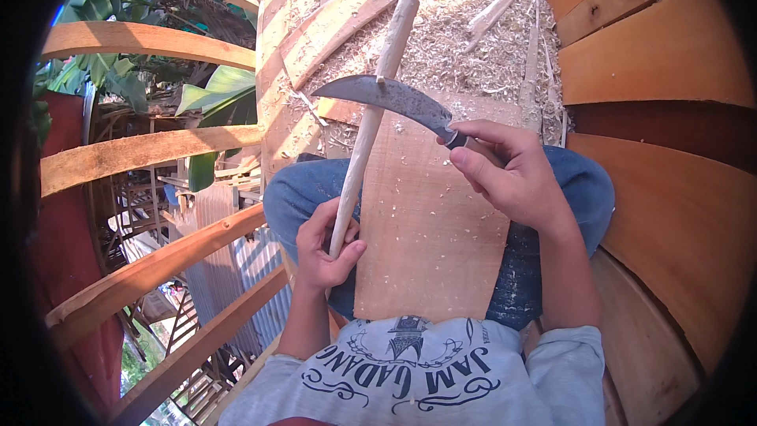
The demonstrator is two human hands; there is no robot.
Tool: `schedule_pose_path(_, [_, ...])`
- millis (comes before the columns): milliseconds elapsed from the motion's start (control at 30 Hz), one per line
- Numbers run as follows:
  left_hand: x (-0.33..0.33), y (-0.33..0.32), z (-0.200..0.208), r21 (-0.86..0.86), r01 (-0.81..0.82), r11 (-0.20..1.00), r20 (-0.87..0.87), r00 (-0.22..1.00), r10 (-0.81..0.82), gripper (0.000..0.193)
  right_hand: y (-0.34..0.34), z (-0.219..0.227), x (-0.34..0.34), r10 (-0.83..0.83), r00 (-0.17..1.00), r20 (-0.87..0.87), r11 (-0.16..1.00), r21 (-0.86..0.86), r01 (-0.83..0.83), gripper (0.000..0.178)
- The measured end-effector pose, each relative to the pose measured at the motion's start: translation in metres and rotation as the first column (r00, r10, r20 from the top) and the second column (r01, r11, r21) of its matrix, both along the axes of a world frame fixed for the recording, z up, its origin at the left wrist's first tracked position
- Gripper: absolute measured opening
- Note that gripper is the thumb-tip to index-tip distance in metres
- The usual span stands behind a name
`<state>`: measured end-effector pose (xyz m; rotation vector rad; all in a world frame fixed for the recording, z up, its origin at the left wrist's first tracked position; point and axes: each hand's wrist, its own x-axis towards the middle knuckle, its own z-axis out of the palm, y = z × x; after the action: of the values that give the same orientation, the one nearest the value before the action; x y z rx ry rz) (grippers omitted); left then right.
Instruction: The person is sitting cross-legged on a wooden platform, using a curved knife to shave and shape a long, thin piece of wood. They hold the wood with their left hand and repeatedly scrape the surface with the knife in their right hand, producing wood shavings.
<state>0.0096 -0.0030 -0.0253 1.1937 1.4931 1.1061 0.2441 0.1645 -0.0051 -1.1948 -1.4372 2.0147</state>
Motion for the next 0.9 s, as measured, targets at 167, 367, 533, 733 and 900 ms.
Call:
schedule_pose_path(167, [0.0, 0.0, -0.005, 0.066, -0.004, 0.998, -0.005, 1.0, 0.004, 0.049, -0.018, -0.009, -0.014, 0.214, 0.974, -0.072, 0.893, 0.418, -0.166, 0.022])
schedule_pose_path(367, [-0.001, 0.003, -0.002, 0.034, 0.005, 0.999, 0.021, 1.0, -0.006, 0.049, -0.02, -0.003, -0.015, 0.167, 0.981, -0.099, 0.964, 0.223, -0.142, 0.02])
schedule_pose_path(533, [0.0, 0.001, -0.001, 0.056, 0.021, 0.998, 0.011, 1.0, -0.022, 0.049, 0.005, 0.005, -0.003, -0.13, 0.988, -0.083, 0.991, 0.009, 0.131, 0.02])
schedule_pose_path(733, [-0.003, -0.003, -0.003, 0.032, -0.012, 0.999, 0.051, 0.999, 0.01, 0.049, -0.007, 0.0, -0.005, -0.18, 0.973, -0.146, 0.983, -0.061, 0.172, 0.021])
schedule_pose_path(900, [-0.003, 0.0, -0.005, 0.058, -0.027, 0.998, 0.088, 0.996, 0.021, 0.046, -0.015, -0.018, 0.003, -0.567, 0.779, -0.266, 0.814, -0.036, 0.58, 0.02])
